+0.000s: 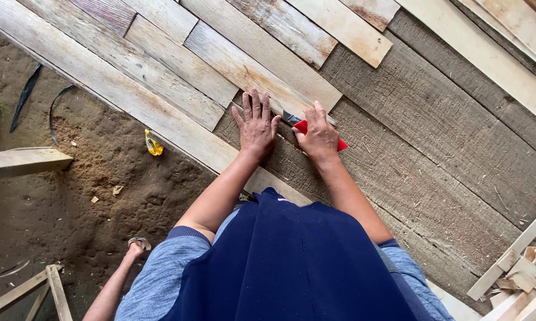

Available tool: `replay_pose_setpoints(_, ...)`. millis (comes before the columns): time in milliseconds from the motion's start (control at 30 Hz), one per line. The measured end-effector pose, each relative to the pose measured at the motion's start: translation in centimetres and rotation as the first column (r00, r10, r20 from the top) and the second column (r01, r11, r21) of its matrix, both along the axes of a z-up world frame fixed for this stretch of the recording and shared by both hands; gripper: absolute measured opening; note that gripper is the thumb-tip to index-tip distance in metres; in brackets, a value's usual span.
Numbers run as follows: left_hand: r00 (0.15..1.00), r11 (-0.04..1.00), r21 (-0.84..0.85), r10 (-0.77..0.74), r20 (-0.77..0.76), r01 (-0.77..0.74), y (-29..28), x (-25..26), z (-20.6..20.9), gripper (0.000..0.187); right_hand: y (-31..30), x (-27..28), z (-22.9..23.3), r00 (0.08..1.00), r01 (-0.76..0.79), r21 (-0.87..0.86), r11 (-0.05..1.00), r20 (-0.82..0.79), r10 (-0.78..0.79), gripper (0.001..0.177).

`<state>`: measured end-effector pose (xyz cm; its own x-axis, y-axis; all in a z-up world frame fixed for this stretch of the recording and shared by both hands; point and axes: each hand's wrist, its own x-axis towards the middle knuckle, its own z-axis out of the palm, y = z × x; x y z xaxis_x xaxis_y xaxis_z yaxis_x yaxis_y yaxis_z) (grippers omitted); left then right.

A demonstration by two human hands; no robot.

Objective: Trimming and fitting thin wooden strips using a utility knife on a wooden platform.

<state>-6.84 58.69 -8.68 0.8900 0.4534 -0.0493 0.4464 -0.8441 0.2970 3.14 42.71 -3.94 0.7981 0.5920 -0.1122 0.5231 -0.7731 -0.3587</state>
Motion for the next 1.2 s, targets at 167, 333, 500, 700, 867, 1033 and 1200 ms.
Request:
replay_pose_setpoints(167,1.0,1.0,0.006,0.003,0.005,-0.003,0.0,0.0,0.0,0.075,-0.1,0.1,-0.8,1.0,-0.002,0.007,1.0,0.016,0.001,0.053)
replay_pose_setpoints(333,1.0,1.0,0.019,0.004,0.013,-0.004,0.0,0.0,0.0,0.075,-0.1,0.4,-1.9,0.999,0.002,0.001,1.0,0.042,-0.002,0.052)
replay_pose_setpoints(500,0.999,1.0,0.008,0.004,0.033,-0.004,0.1,0.0,-0.2,0.074,-0.3,0.4,-2.0,0.986,-0.041,0.044,0.998,0.161,0.034,0.052)
replay_pose_setpoints(700,0.996,1.0,0.012,0.01,0.091,-0.011,0.1,-0.2,-0.5,0.069,-1.3,0.7,-2.3,0.978,-0.044,0.08,0.996,0.207,0.027,0.052)
replay_pose_setpoints(867,0.952,0.999,-0.043,0.042,0.302,-0.03,-0.1,-0.2,0.3,0.075,-2.6,0.0,-0.9,0.961,-0.034,0.098,0.995,0.275,0.006,0.048)
replay_pose_setpoints(1033,0.864,0.986,-0.158,0.119,0.489,-0.046,-0.2,0.4,2.3,0.081,-4.8,-0.3,-1.1,0.946,0.02,0.106,0.994,0.321,-0.053,0.048)
replay_pose_setpoints(1200,0.913,0.992,0.082,-0.123,0.388,0.099,-0.9,3.3,6.5,0.047,-8.6,-0.6,3.2,0.894,-0.077,0.122,0.99,0.448,0.015,0.048)
